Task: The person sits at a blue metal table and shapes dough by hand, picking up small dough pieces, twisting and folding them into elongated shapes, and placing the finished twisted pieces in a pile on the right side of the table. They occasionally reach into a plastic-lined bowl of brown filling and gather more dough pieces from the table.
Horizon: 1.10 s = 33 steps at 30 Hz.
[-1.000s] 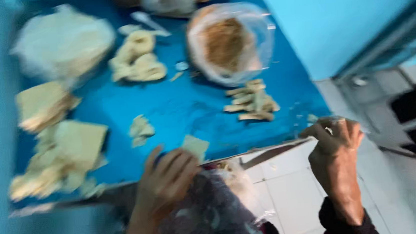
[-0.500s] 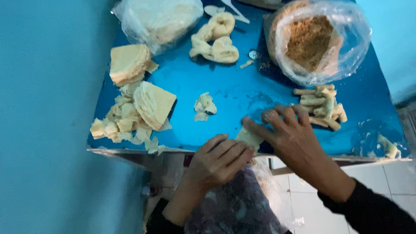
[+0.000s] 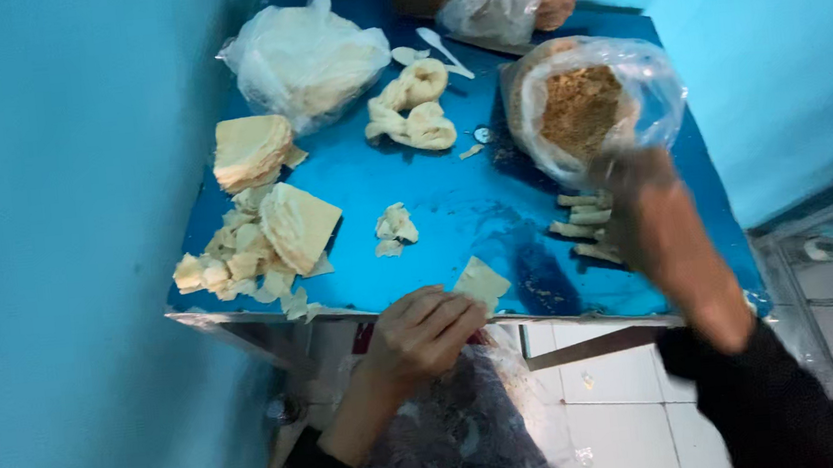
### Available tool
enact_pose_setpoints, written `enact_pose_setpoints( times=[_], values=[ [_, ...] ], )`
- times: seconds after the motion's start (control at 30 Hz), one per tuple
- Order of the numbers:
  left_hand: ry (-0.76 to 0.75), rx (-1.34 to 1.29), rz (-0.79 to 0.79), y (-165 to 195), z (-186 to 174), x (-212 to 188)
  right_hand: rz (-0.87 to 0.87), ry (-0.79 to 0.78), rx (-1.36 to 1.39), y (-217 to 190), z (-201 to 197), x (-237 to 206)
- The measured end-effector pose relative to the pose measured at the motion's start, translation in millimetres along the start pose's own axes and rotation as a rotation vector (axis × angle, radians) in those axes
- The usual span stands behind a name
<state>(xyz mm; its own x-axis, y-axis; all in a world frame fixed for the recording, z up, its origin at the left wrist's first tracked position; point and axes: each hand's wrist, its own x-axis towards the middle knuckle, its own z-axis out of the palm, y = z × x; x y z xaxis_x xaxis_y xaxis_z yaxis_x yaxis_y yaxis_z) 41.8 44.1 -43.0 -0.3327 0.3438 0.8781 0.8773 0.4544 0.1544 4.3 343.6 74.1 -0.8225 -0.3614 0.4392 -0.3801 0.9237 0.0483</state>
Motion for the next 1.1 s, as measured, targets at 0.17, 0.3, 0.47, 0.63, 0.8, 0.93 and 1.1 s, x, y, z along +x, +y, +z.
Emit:
enact_pose_setpoints(
  times=[0.17, 0.3, 0.47, 0.63, 0.8, 0.93, 1.1],
  values=[
    [-0.011, 0.011, 0.003, 3.9, -2.0, 6.1, -0.027, 0.05, 0.132, 52.0, 32.2, 73.0],
    [-0.046, 0.014, -0.006, 3.9, -1.1, 5.7, -0.026, 0.128, 0.018, 43.2, 71.3, 99.8],
    [-0.006, -0.137, -0.075, 1.3, -2.6, 0.5, 0.053, 0.007, -0.073, 42.3, 85.9, 98.7],
    [-0.002, -0.074, -0.42, 10.3, -16.7, -2.0, -0.023, 0.11, -0.063, 45.7, 57.7, 100.0],
    [-0.023, -0.042, -0.555, 21.7, -17.1, 12.9, 0.25, -0.161, 0.642, -20.8, 21.8, 58.0],
    [-0.066, -0.007, -0.609, 28.1, -16.0, 20.5, 0.059, -0.265, 0.847, -93.1, 25.7, 13.0],
    [-0.095, 0.042, -0.594, 29.6, -12.7, 22.6, -0.02, -0.161, 0.717, -121.0, 31.4, -9.4]
  ],
)
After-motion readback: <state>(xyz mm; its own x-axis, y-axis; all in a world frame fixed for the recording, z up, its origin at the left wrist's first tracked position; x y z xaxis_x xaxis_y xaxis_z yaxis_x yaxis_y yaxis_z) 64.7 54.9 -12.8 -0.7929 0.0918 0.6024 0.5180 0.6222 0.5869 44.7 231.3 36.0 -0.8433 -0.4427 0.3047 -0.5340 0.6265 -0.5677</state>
